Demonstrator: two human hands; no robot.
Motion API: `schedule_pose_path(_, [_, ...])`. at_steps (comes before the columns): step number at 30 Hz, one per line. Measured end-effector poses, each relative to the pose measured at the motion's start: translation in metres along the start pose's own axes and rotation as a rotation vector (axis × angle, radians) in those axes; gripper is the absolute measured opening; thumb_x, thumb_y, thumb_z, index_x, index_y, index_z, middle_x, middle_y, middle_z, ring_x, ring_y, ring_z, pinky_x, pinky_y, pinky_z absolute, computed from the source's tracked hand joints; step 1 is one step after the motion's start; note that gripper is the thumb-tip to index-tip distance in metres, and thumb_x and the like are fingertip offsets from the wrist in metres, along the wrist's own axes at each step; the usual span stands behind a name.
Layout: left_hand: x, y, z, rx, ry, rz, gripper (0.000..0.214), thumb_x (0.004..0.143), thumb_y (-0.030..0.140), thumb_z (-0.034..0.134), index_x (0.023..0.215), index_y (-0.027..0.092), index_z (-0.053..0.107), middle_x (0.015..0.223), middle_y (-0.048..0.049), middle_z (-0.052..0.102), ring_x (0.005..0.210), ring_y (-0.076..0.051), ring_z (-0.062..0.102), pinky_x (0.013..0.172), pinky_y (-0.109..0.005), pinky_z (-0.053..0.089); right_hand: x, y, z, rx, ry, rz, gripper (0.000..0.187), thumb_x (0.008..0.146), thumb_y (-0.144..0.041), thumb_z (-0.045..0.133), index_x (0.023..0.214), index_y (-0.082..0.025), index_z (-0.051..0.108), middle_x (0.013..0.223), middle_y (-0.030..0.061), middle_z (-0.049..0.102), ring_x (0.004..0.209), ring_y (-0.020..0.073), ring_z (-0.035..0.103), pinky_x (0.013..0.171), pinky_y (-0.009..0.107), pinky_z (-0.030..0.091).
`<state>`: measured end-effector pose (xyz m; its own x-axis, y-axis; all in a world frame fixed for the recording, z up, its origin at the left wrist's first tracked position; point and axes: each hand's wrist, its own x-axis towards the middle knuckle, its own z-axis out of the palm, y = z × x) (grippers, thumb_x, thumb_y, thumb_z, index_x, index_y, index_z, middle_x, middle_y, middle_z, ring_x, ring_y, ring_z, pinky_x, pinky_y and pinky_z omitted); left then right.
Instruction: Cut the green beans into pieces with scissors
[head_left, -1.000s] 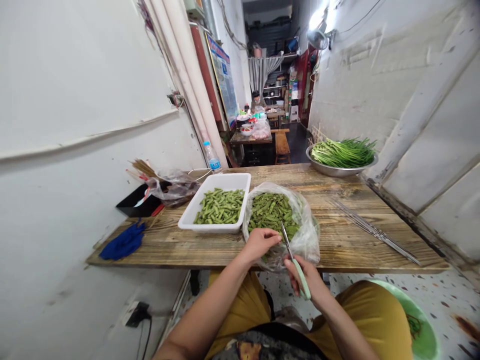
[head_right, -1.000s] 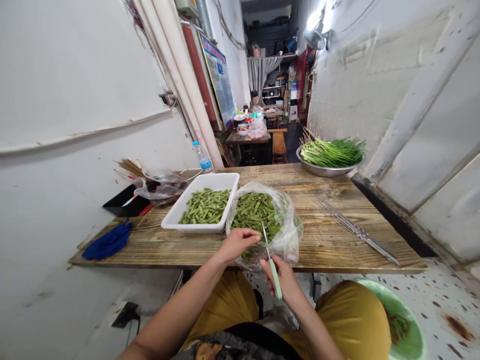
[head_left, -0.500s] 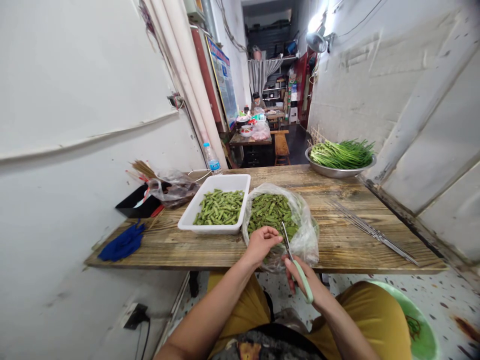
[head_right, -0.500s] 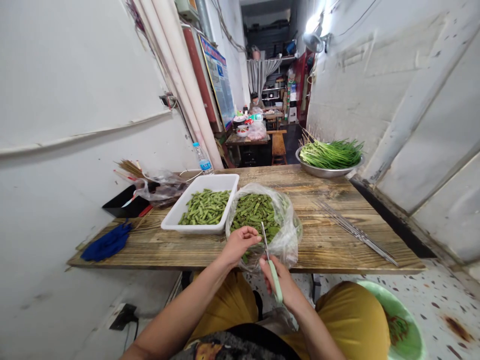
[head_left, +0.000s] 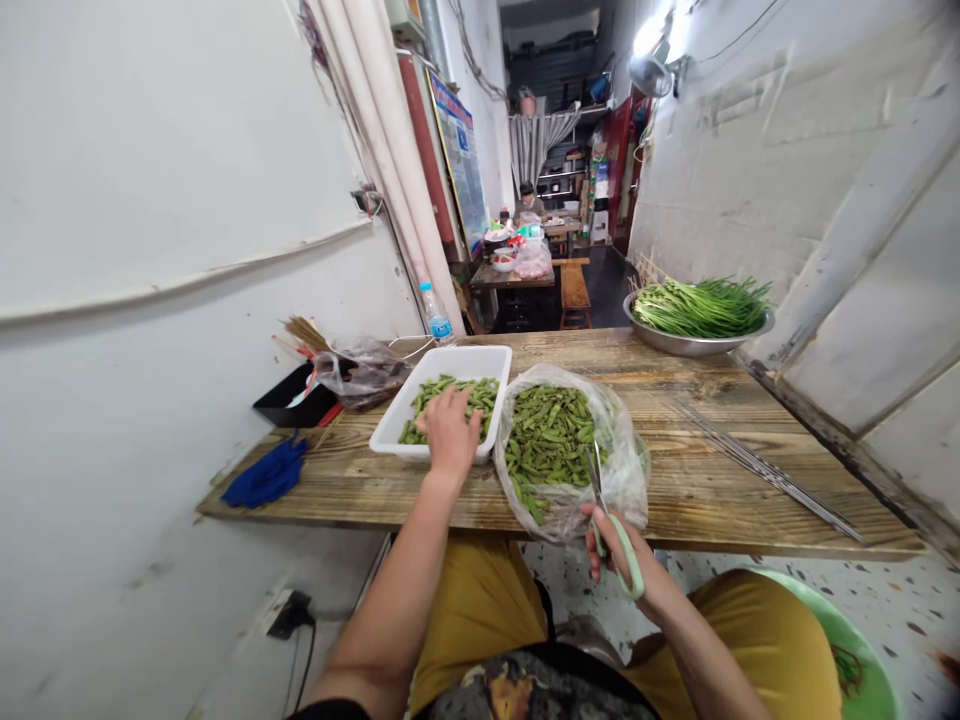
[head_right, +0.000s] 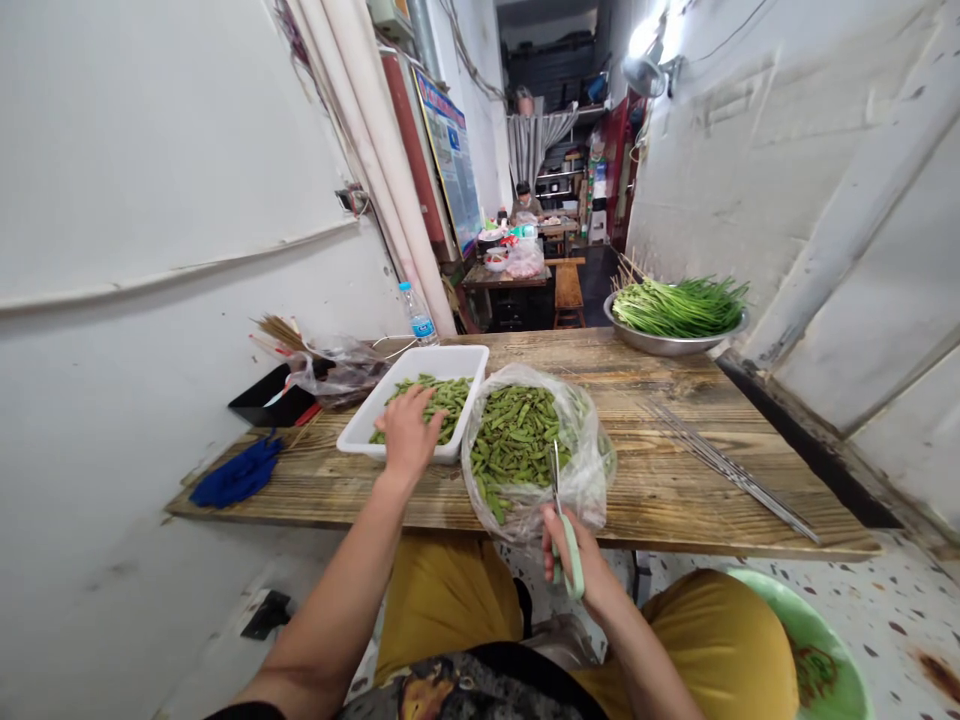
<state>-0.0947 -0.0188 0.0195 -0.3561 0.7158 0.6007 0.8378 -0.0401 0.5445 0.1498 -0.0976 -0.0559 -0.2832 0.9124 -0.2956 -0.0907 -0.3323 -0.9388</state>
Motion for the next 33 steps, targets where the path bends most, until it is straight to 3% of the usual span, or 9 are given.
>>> schedule_pose_path(2, [-0.002, 0.003, 0.0, 0.187, -0.153, 0.186, 0.018, 0.078, 0.022, 0.055, 0.092, 0.021, 0.066, 0.107, -0.0097, 0.06, 0.104, -0.028, 0.047, 0.087, -0.044, 0.03, -0.002, -0.004, 0.001, 0.008, -0.005, 0.006, 0.041, 0.078, -0.06, 0.05, 0.087, -0.02, 0.052, 0.064, -0.0036, 0.049, 0.049, 0.0118, 0.049, 0.044, 0.025, 0.042])
schedule_pose_path(6, [-0.035, 0.016, 0.029, 0.336, -0.673, 0.542, 0.02, 0.083, 0.021, 0.049, 0.072, 0.02, 0.066, 0.084, -0.0068, 0.061, 0.089, -0.022, 0.048, 0.082, -0.04, 0.029, -0.006, -0.007, 0.004, -0.013, -0.028, 0.007, 0.039, 0.078, -0.058, 0.051, 0.081, -0.019, 0.051, 0.063, -0.0037, 0.047, 0.049, 0.011, 0.047, 0.043, 0.023, 0.041])
schedule_pose_path(9, [-0.048, 0.018, 0.045, 0.405, -0.769, 0.576, 0.021, 0.082, 0.017, 0.049, 0.069, 0.017, 0.065, 0.086, -0.0098, 0.06, 0.092, -0.024, 0.047, 0.08, -0.041, 0.029, -0.006, -0.001, 0.006, -0.043, -0.04, 0.01, 0.037, 0.078, -0.057, 0.052, 0.083, -0.02, 0.051, 0.062, -0.0041, 0.047, 0.048, 0.0103, 0.047, 0.041, 0.022, 0.04])
schedule_pose_path(12, [-0.041, 0.017, 0.043, 0.293, -0.784, 0.461, 0.019, 0.081, 0.019, 0.051, 0.071, 0.017, 0.067, 0.085, -0.0085, 0.064, 0.093, -0.024, 0.051, 0.083, -0.041, 0.03, -0.003, 0.007, 0.008, -0.089, -0.069, 0.008, 0.038, 0.078, -0.057, 0.052, 0.087, -0.021, 0.051, 0.061, -0.0046, 0.047, 0.046, 0.0099, 0.046, 0.038, 0.021, 0.04])
schedule_pose_path(15, [-0.034, 0.021, 0.035, -0.015, -0.783, 0.259, 0.015, 0.079, 0.026, 0.055, 0.08, 0.019, 0.07, 0.084, -0.0034, 0.069, 0.086, -0.019, 0.058, 0.085, -0.036, 0.034, 0.001, 0.01, 0.01, -0.121, -0.072, 0.023, 0.039, 0.078, -0.059, 0.051, 0.083, -0.02, 0.05, 0.059, -0.0049, 0.046, 0.043, 0.009, 0.044, 0.036, 0.021, 0.039])
schedule_pose_path(19, [-0.042, 0.03, 0.034, -0.351, -0.816, 0.042, 0.017, 0.074, 0.028, 0.061, 0.082, 0.018, 0.071, 0.082, -0.0017, 0.072, 0.077, -0.016, 0.062, 0.075, -0.027, 0.042, 0.003, 0.008, 0.009, -0.146, -0.059, 0.005, 0.039, 0.078, -0.059, 0.051, 0.078, -0.02, 0.049, 0.058, -0.0052, 0.044, 0.041, 0.0079, 0.043, 0.035, 0.02, 0.038])
schedule_pose_path(24, [-0.056, 0.033, 0.04, -0.467, -0.853, -0.029, 0.016, 0.07, 0.028, 0.064, 0.075, 0.015, 0.072, 0.072, -0.0017, 0.071, 0.069, -0.015, 0.062, 0.069, -0.025, 0.044, 0.001, 0.008, 0.007, -0.167, -0.085, -0.021, 0.037, 0.077, -0.057, 0.053, 0.085, -0.02, 0.051, 0.054, -0.0069, 0.043, 0.039, 0.0069, 0.041, 0.033, 0.018, 0.038])
schedule_pose_path(29, [-0.058, 0.034, 0.044, -0.551, -0.863, -0.077, 0.015, 0.067, 0.027, 0.065, 0.072, 0.014, 0.07, 0.069, -0.0021, 0.07, 0.066, -0.014, 0.06, 0.065, -0.024, 0.042, 0.004, 0.012, 0.007, -0.16, -0.014, -0.003, 0.043, 0.074, -0.059, 0.056, 0.088, -0.02, 0.05, 0.045, -0.0104, 0.038, 0.029, 0.0063, 0.034, 0.025, 0.018, 0.031])
schedule_pose_path(33, [-0.059, 0.039, 0.047, -0.825, -0.798, -0.356, 0.018, 0.065, 0.029, 0.068, 0.074, 0.014, 0.064, 0.065, -0.0009, 0.067, 0.059, -0.011, 0.058, 0.058, -0.022, 0.041, 0.006, 0.011, 0.007, -0.066, 0.03, -0.032, 0.049, 0.071, -0.061, 0.058, 0.096, -0.02, 0.049, 0.049, -0.0095, 0.042, 0.033, 0.0084, 0.04, 0.029, 0.02, 0.035])
